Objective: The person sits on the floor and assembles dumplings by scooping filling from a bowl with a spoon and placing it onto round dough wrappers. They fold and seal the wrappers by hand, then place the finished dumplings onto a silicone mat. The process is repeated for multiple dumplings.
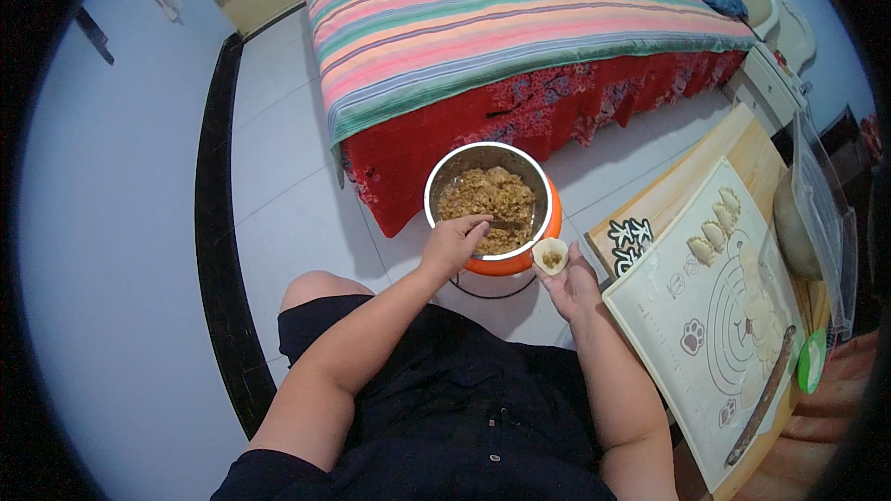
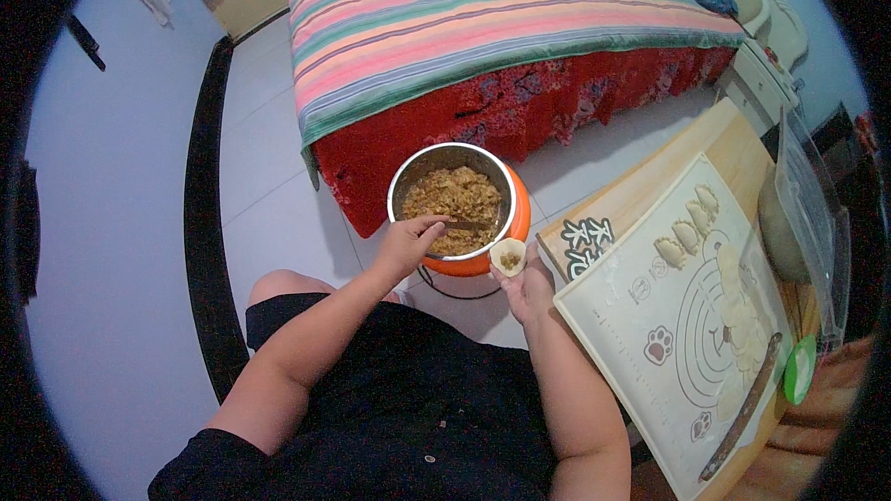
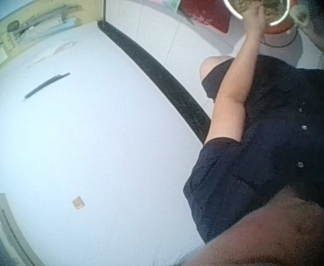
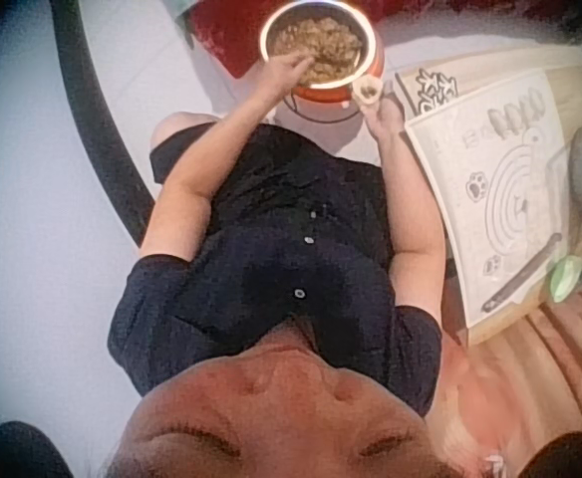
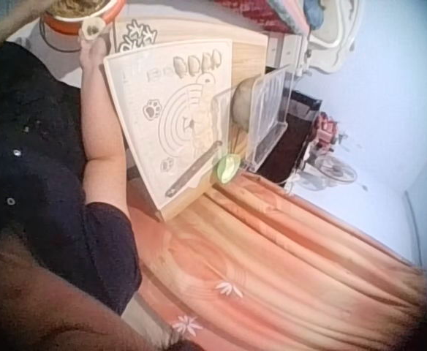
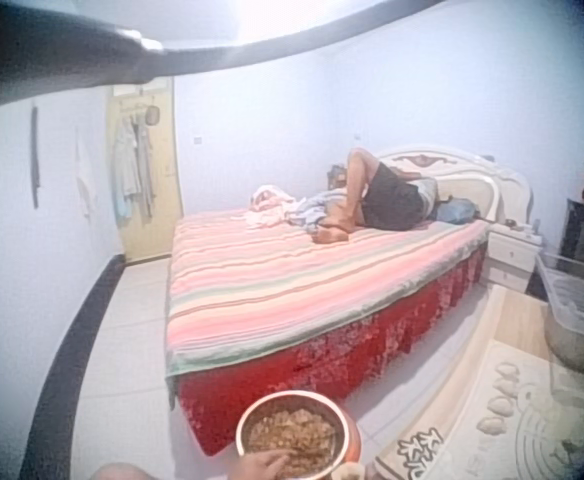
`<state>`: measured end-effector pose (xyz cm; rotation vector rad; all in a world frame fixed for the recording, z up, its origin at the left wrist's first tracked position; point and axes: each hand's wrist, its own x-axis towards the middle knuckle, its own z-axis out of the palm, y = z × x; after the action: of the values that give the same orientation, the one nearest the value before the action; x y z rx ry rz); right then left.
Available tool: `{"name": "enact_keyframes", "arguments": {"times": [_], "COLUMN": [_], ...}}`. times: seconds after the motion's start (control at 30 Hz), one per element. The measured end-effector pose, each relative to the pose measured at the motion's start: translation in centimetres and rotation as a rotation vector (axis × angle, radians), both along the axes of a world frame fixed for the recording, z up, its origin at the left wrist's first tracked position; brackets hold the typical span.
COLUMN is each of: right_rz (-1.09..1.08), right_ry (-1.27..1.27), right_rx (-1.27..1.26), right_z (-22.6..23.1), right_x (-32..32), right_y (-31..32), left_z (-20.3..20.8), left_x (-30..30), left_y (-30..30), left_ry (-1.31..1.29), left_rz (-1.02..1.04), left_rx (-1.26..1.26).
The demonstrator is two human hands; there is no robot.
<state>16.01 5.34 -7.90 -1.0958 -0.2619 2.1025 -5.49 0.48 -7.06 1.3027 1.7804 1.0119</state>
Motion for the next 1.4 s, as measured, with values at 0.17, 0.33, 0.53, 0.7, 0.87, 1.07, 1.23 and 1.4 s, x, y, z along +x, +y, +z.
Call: {"name": "enact_keyframes", "arguments": {"times": [0.17, 0.33, 0.53, 0.7, 0.87, 1.07, 1.23, 1.4], "right_rz": [0.008, -0.002, 0.022, 0.009, 0.023, 0.021, 0.045, 0.064], "right_ry": [0.006, -0.039, -0.037, -0.024, -0.014, -0.014, 0.061, 0.057], "right_rx": [0.012, 0.012, 0.016, 0.016, 0.000, -0.008, 0.036, 0.039], "right_z": [-0.2, 1.1, 0.9, 0.8, 0.3, 0.5, 0.7, 2.1], "right_x": [0.0, -0.2, -0.4, -0.6, -0.4, -0.4, -0.5, -1.1], "right_y": [0.0, -0.3, -0.2, -0.3, -0.2, -0.3, -0.3, -0.6], "left_z": [-1.0, 1.4, -0.4, -0.3, 0.3, 2.0, 4.1, 5.8], "left_x": [-0.5, -1.2, -3.5, -3.4, -3.5, -3.6, -3.2, -2.1], "left_y": [0.2, 0.4, 0.7, 0.4, 0.4, 0.3, 0.0, -1.0], "left_ry": [-0.184, -0.366, -0.604, -0.559, -0.574, -0.641, -0.718, -0.705], "left_rz": [0.047, 0.185, 0.381, 0.364, 0.350, 0.375, 0.291, 0.197], "left_rx": [0.096, 0.041, -0.016, 0.002, -0.007, 0.019, 0.022, 0.013]}}
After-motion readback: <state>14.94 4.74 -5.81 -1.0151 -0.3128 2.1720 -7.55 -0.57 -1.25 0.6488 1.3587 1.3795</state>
